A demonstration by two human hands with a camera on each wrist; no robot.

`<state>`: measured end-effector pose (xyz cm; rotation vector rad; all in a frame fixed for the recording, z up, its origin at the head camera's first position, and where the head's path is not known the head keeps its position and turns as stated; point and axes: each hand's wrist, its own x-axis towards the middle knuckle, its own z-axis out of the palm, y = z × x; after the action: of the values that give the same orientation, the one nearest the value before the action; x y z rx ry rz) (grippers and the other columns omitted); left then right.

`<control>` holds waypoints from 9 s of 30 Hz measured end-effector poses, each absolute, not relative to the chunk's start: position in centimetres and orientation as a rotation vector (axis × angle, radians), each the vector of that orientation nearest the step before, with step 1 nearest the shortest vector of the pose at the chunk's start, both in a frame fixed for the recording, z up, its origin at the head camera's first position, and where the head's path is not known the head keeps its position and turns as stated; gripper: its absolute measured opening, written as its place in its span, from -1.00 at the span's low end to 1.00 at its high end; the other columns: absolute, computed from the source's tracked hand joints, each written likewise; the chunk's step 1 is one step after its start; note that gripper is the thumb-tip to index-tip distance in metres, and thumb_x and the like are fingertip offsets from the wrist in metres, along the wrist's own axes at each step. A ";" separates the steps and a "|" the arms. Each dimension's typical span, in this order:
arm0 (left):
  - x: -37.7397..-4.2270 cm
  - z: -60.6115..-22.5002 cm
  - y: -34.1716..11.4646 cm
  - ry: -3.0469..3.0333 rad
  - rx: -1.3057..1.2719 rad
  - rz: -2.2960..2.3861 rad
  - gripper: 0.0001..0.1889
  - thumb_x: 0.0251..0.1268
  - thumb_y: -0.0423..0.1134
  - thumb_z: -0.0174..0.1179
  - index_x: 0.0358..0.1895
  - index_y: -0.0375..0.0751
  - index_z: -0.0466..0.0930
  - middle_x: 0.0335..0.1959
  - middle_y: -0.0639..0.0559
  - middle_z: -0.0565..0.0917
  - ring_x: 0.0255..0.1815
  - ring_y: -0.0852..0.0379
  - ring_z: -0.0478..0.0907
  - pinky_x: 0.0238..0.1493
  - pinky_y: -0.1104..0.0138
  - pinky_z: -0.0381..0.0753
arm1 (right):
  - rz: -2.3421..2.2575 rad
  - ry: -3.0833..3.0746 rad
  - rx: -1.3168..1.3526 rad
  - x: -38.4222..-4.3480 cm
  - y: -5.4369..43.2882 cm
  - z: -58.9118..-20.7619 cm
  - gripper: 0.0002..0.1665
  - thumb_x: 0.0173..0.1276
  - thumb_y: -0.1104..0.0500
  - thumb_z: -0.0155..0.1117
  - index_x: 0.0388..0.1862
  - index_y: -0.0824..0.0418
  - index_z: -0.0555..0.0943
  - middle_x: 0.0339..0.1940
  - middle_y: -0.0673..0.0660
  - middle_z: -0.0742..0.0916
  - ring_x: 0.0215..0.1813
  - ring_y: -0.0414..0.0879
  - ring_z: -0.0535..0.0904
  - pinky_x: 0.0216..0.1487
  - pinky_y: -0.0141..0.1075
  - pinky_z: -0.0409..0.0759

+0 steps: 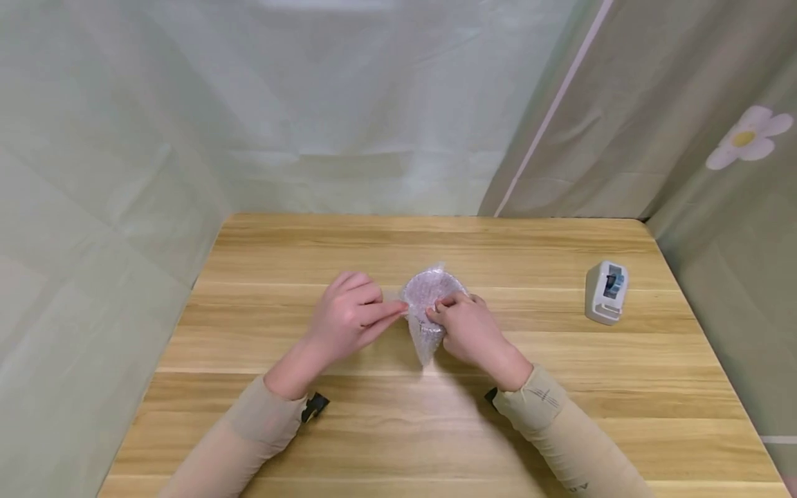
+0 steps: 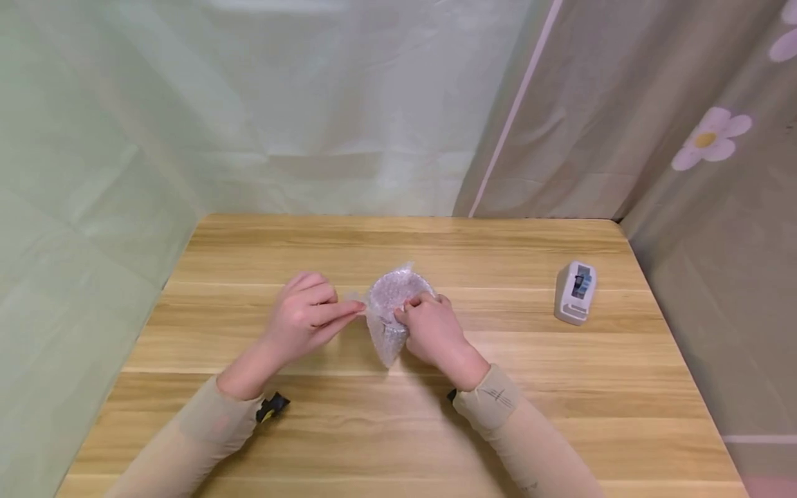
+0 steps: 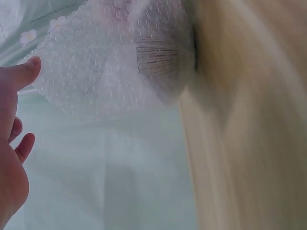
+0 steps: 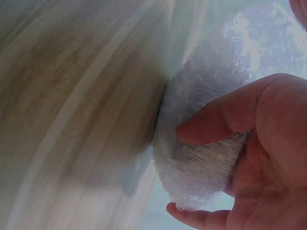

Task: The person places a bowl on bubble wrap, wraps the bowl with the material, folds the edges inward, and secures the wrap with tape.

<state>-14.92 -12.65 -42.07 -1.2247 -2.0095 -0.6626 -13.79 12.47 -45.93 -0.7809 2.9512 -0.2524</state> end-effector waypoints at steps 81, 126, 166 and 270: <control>-22.4 -46.8 -2.9 -2.947 -0.899 -0.340 -0.94 0.25 -0.03 0.59 -0.29 0.21 0.89 0.19 0.04 0.59 0.20 0.03 0.50 0.09 0.08 0.58 | -0.534 3.168 -1.063 -13.6 15.6 -47.5 -0.61 0.62 -0.08 0.26 0.06 0.12 0.86 -0.05 0.08 0.80 0.15 0.15 0.58 0.16 0.08 0.63; -16.5 -46.1 -7.5 -2.789 -1.388 -0.157 -0.55 0.33 -0.33 0.38 0.29 -0.17 0.69 0.39 -0.11 0.63 0.51 -0.09 0.46 0.70 0.04 0.08 | -0.436 3.078 -0.835 -13.7 14.2 -46.8 -0.55 0.66 -0.13 0.21 -0.13 0.13 0.89 -0.14 0.13 0.68 0.25 0.24 0.47 0.04 0.20 0.67; -15.2 -47.3 -7.4 -2.814 -1.174 -0.134 -0.74 0.36 -0.47 0.34 -0.03 -0.04 0.83 0.13 0.02 0.75 0.30 0.02 0.57 0.68 -0.01 0.16 | -1.772 2.723 0.749 -9.9 34.5 -46.3 -0.42 0.70 0.05 0.09 0.55 0.27 0.45 0.31 0.06 0.61 0.15 -0.26 0.51 -0.05 -0.61 0.47; -14.6 -47.8 -6.2 -2.813 -1.071 -0.221 -0.78 0.32 -0.54 0.34 -0.16 -0.15 0.84 -0.03 -0.05 0.77 0.19 -0.07 0.58 0.63 -0.09 0.22 | -2.207 2.176 0.960 -9.5 33.4 -48.0 -0.34 0.80 -0.04 -0.18 0.50 0.49 0.30 0.25 0.17 0.50 -0.01 -0.31 0.70 0.24 -0.43 0.64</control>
<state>-14.57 -6.23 -47.78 -1.0706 -2.8131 -0.2205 -9.55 33.39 -48.02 0.9599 2.1757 -2.2074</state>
